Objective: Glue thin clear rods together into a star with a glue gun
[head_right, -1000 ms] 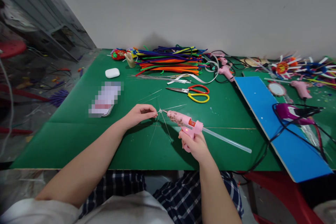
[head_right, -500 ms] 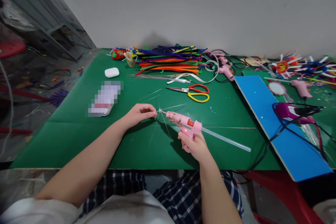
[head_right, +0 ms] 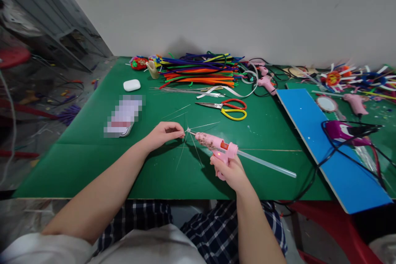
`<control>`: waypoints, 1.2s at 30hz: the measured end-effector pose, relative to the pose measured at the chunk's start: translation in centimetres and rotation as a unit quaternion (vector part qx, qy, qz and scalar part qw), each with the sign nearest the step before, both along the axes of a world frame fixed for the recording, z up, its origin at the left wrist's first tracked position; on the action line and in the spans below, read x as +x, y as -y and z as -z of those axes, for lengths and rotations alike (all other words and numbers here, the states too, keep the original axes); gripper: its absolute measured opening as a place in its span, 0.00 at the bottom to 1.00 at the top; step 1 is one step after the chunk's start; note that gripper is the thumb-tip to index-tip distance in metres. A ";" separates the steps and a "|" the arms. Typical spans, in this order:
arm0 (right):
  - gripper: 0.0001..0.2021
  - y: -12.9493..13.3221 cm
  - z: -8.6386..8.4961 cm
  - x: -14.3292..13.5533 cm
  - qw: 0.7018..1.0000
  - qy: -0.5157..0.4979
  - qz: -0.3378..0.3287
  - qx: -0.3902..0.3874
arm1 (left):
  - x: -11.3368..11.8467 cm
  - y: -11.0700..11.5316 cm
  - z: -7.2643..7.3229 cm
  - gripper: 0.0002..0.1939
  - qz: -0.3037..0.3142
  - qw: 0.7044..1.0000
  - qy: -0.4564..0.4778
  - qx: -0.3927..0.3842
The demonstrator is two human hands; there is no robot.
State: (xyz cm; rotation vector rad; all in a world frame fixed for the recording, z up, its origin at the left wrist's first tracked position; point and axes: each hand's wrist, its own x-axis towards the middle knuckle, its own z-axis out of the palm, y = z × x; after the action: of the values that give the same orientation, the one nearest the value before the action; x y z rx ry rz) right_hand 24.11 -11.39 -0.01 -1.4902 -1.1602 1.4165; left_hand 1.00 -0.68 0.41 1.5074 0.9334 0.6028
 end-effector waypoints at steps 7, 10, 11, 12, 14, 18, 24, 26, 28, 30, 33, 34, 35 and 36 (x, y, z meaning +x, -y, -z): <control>0.13 -0.1 0.0 0.2 0.999 -0.026 0.022 0.026 | 0.0 0.1 -0.2 0.10 0.001 1.000 -0.001 -0.002; 0.13 -0.1 0.1 0.1 0.999 -0.027 0.016 0.025 | -0.1 0.1 -0.1 0.10 0.001 1.000 0.001 -0.001; 0.13 -0.1 0.1 0.0 0.999 -0.025 0.013 0.024 | -0.1 0.1 0.0 0.10 0.000 1.000 0.001 -0.002; 0.13 -0.1 0.2 0.0 0.999 -0.023 0.011 0.023 | -0.1 0.1 0.0 0.11 -0.001 1.000 0.000 -0.003; 0.13 -0.1 0.3 -0.1 1.000 -0.019 0.008 0.023 | -0.1 0.0 0.0 0.11 0.002 1.000 -0.003 -0.002; 0.13 -0.1 0.3 -0.1 1.000 -0.013 0.001 0.027 | -0.1 0.0 0.0 0.11 0.007 1.000 -0.008 0.010; 0.12 -0.2 0.0 0.0 1.000 -0.001 -0.012 0.018 | 0.0 0.1 -0.1 0.11 0.007 1.000 -0.009 0.011; 0.12 -0.3 0.1 0.0 1.000 0.000 -0.007 0.019 | 0.0 0.1 -0.2 0.12 0.008 1.000 -0.008 0.012; 0.12 -0.3 0.2 -0.1 1.000 -0.003 0.003 0.022 | 0.0 0.1 -0.2 0.11 0.008 1.000 -0.007 0.012; 0.12 -0.4 0.4 -0.2 1.000 -0.003 0.014 0.026 | 0.0 0.1 -0.2 0.11 0.007 1.000 -0.007 0.012; 0.13 -0.4 0.5 -0.3 0.999 0.000 0.024 0.031 | 0.0 0.1 -0.2 0.11 0.006 1.000 -0.006 0.010; 0.13 -0.4 0.5 -0.3 0.999 -0.001 0.026 0.033 | 0.0 0.1 -0.2 0.11 0.005 1.000 -0.006 0.009; 0.13 -0.4 0.5 -0.3 0.999 -0.003 0.029 0.034 | 0.0 0.1 -0.2 0.12 0.004 1.000 -0.005 0.007; 0.13 -0.4 0.4 -0.4 0.999 -0.005 0.031 0.033 | 0.1 0.1 -0.3 0.12 0.003 1.000 -0.005 0.005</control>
State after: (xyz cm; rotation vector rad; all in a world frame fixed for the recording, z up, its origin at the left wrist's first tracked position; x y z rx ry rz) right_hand 23.74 -10.97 -0.43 -1.4591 -1.1348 1.3292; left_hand 1.05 -0.82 0.67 1.5235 0.9332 0.5974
